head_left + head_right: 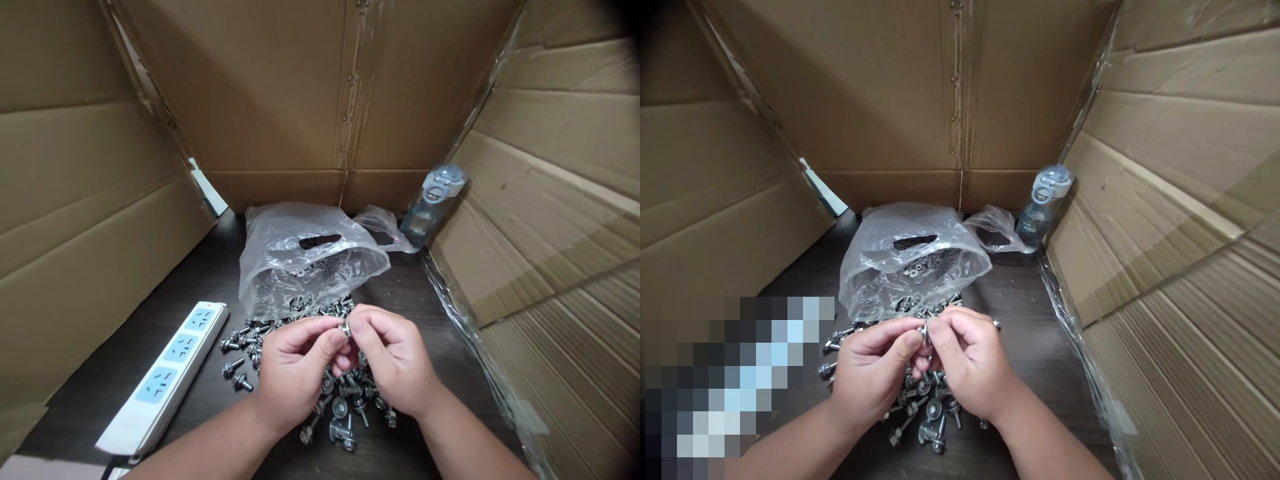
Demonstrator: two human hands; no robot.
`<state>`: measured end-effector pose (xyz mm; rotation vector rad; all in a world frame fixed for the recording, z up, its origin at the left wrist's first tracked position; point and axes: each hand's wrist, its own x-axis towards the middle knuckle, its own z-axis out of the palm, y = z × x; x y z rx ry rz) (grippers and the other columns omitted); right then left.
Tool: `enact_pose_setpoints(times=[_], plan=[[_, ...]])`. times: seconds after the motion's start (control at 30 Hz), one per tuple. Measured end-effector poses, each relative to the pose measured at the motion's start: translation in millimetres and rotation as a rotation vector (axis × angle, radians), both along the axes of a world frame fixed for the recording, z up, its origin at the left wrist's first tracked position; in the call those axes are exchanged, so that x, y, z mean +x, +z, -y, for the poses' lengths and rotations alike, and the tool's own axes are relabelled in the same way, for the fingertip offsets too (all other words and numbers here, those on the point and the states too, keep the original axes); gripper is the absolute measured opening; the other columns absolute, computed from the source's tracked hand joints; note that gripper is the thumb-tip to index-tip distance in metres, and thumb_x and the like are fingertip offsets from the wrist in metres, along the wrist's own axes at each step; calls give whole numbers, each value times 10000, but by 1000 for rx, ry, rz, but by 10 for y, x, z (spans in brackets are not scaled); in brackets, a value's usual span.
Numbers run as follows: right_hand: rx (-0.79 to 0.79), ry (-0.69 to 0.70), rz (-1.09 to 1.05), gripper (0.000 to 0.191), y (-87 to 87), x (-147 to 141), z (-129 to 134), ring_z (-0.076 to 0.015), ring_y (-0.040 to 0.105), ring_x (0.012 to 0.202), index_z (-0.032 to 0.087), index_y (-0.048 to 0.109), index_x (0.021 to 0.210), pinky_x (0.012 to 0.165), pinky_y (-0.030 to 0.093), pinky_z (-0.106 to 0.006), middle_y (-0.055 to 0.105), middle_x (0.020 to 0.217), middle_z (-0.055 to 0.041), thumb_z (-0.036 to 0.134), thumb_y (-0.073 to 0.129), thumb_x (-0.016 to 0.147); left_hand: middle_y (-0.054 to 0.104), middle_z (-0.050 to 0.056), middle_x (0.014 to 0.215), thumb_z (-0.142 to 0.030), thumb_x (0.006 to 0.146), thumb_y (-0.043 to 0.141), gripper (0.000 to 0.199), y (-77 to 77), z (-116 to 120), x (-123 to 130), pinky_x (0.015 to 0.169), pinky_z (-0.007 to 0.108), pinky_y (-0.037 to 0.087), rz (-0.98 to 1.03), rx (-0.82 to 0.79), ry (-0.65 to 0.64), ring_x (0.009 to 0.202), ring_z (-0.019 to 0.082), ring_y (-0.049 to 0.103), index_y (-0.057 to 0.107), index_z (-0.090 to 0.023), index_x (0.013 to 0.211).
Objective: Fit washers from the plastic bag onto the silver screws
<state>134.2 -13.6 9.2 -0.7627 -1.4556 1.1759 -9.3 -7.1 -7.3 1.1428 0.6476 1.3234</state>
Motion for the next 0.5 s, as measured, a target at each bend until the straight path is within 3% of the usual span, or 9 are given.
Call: enact_pose_setpoints(times=[0.1, 0.17, 0.23, 0.43, 0.5], plan=[[-15, -28, -28, 199, -13, 17, -7, -112, 627, 629, 142, 587, 801, 586, 520, -237, 574, 718, -21, 225, 492, 956, 687, -3, 670, -160, 834, 646, 162, 1, -3, -8, 493, 144, 530, 9, -13, 13, 539, 79, 630, 748, -246, 926], [-35, 7, -99, 63, -6, 36, -1, -119, 637, 690, 166, 589, 943, 635, 545, -253, 584, 810, -23, 207, 543, 929, 687, 0, 660, -160, 831, 650, 155, 8, -7, -14, 488, 143, 526, 20, -19, 29, 528, 78, 626, 747, -238, 924], [-33, 60, -140, 101, 10, 46, 9, -129, 645, 730, 180, 584, 1007, 677, 567, -291, 566, 910, -36, 169, 566, 908, 681, 2, 643, -160, 824, 658, 149, 16, -9, -17, 479, 142, 520, 23, -14, 42, 516, 78, 619, 746, -231, 920], [6, 43, -68, 64, 13, 12, 16, -124, 637, 669, 157, 590, 904, 619, 550, -282, 544, 832, -26, 151, 530, 924, 675, 3, 643, -162, 828, 652, 156, 8, 2, -4, 491, 158, 528, 7, 2, 29, 529, 85, 620, 750, -234, 926], [21, 8, 16, 168, -8, -2, 7, -122, 622, 653, 148, 579, 806, 625, 533, -282, 553, 771, -25, 183, 494, 947, 675, 2, 643, -169, 823, 659, 150, 2, 2, 1, 486, 156, 525, 12, -9, 30, 528, 85, 619, 751, -235, 921]])
